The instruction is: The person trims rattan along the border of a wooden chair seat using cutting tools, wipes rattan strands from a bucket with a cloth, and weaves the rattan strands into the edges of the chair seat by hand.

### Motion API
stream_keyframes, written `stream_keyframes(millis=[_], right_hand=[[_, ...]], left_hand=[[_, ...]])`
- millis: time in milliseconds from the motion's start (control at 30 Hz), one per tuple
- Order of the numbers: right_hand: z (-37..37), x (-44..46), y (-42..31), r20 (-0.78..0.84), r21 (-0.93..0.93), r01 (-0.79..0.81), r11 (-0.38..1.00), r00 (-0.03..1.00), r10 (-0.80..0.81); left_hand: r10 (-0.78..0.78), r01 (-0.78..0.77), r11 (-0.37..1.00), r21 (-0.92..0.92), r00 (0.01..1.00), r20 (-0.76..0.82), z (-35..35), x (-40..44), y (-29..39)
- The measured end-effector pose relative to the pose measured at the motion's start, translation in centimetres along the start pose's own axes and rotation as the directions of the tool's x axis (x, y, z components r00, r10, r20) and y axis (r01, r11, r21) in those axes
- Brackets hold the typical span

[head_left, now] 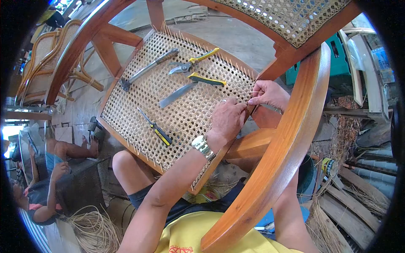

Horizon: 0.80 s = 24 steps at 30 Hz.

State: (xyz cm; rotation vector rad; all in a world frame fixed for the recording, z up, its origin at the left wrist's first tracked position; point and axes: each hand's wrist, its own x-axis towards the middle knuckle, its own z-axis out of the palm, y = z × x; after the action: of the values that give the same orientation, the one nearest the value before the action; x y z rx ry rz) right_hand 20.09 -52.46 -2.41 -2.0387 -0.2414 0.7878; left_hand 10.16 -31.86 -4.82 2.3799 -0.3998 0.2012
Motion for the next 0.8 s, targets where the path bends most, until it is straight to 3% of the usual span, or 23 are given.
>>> stream_keyframes(millis=[67,133,267,333,567,733,800], right_hand=[[0.1,0.0,-0.2,0.03,0.09,0.024,0.996,0.999,-0.027],[0.0,-0.1,-0.3,0.071,-0.021,0.02,1.0,0.997,-0.019],[-0.1,0.1,-0.1,0.089,-0.058,0.031,0.998,0.996,-0.025],[-0.1,0.5,0.2,0.04,-0.197,0.042,0.98,0.999,-0.035],[0.1,0.9,0.5,0.006,-0.228,0.058,0.972,0.998,-0.058],[0.7,0.6,-0.9,-0.059,-0.439,0.048,0.897,0.995,-0.082],[0.7,0.6,-0.9,-0.058,-0.441,0.049,0.896,0.995,-0.083]], left_hand=[[-0.047,0.047,0.998,-0.038,0.999,-0.001,0.4,0.2,-0.2],[-0.041,0.04,0.998,-0.037,0.999,-0.02,0.6,0.1,-0.2],[-0.058,0.057,0.997,-0.051,0.998,-0.026,0.6,-0.1,0.1],[-0.047,0.045,0.997,-0.063,0.998,-0.031,0.6,-0.1,-0.1],[-0.002,-0.007,0.996,-0.091,0.995,-0.1,0.9,-1.0,-0.3],[0.027,-0.042,0.995,-0.091,0.987,-0.157,1.4,-1.3,-0.6],[0.039,-0.053,0.995,-0.083,0.987,-0.154,1.3,-1.2,-0.7]])
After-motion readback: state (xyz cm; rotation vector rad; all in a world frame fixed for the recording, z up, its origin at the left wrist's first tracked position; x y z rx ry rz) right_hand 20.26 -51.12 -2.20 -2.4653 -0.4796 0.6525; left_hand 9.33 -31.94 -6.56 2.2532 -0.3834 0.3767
